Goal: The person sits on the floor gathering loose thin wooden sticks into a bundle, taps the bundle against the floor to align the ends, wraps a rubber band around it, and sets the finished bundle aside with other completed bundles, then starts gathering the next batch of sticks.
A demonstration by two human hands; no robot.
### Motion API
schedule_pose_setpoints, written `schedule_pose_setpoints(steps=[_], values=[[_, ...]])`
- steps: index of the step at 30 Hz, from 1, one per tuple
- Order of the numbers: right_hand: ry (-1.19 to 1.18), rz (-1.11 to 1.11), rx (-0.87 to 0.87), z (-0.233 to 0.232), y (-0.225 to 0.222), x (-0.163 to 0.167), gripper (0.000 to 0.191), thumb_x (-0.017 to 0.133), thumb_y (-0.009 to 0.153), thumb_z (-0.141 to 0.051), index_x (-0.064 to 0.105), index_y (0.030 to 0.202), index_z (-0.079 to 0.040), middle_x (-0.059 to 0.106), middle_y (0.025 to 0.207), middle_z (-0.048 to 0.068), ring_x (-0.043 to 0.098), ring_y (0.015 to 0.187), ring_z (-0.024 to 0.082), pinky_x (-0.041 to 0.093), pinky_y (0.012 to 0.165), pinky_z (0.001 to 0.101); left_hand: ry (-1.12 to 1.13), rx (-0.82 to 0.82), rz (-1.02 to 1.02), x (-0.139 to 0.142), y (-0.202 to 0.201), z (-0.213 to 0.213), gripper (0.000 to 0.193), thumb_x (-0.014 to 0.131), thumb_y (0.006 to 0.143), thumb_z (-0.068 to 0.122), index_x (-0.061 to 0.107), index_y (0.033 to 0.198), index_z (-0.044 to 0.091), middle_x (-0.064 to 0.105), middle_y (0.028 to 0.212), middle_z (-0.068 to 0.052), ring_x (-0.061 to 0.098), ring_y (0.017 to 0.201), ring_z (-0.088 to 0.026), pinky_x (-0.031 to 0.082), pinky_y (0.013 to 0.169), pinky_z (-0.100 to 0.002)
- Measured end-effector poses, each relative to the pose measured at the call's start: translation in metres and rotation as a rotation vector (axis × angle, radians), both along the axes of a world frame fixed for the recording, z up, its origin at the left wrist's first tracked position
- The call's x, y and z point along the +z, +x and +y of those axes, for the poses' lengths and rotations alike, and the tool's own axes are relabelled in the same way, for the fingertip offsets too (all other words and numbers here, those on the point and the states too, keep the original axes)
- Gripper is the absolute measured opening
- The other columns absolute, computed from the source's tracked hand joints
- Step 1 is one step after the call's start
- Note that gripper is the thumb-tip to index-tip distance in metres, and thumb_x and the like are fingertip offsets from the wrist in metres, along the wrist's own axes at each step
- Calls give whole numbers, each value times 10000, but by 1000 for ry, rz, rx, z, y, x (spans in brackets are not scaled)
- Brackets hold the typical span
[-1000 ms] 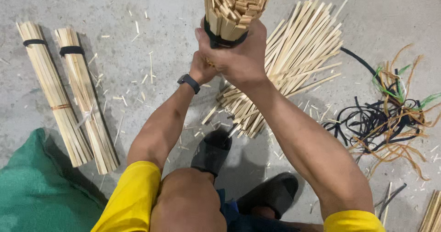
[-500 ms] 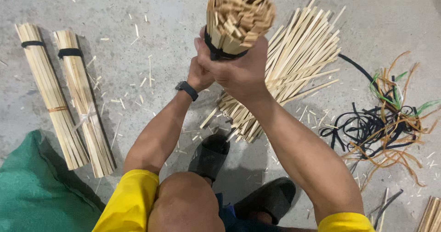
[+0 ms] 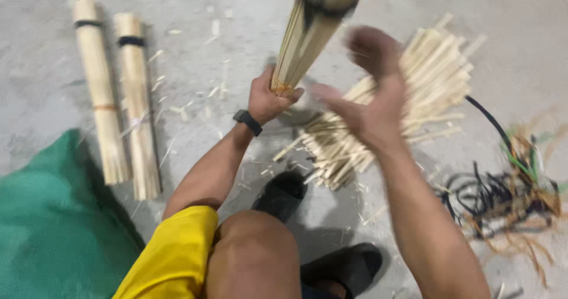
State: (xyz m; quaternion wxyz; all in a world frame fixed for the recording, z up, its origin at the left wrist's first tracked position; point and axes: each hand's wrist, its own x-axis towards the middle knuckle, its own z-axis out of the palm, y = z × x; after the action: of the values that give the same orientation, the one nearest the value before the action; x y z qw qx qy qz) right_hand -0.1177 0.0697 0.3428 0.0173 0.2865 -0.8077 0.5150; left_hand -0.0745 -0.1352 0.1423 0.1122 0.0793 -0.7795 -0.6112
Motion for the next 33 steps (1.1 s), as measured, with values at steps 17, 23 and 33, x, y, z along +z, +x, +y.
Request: schedule_pose_setpoints(steps=[17, 23, 33], values=[[-341, -481, -939, 259, 64, -218, 177, 733, 974, -165, 702, 1052, -9, 697, 849, 41, 616, 662, 106, 504, 562, 247, -917, 497, -1057, -58, 234, -160, 1337, 826, 724, 624, 119, 1629, -60, 148, 1615, -403, 180, 1445, -573, 188, 1136, -716], [-255, -989, -1078, 269, 116, -261, 575, 766, 842, -500, 672, 1090, 10, 642, 820, 30, 609, 651, 137, 525, 537, 317, -949, 74, -405, -38, 128, -59, 1132, 827, 844, 530, 261, 1547, -152, 263, 1618, -374, 237, 1505, -496, 182, 1240, -576], [64, -1281, -1086, 176, 47, -220, 1370, 867, 657, -693, 172, 1529, 103, 272, 1549, 370, 324, 1445, 488, 361, 1165, 549, -1006, -879, -546, -13, 16, 221, 956, 460, 1015, 602, 124, 1552, -113, 24, 1593, -404, 44, 1484, -544, 98, 1194, -580]])
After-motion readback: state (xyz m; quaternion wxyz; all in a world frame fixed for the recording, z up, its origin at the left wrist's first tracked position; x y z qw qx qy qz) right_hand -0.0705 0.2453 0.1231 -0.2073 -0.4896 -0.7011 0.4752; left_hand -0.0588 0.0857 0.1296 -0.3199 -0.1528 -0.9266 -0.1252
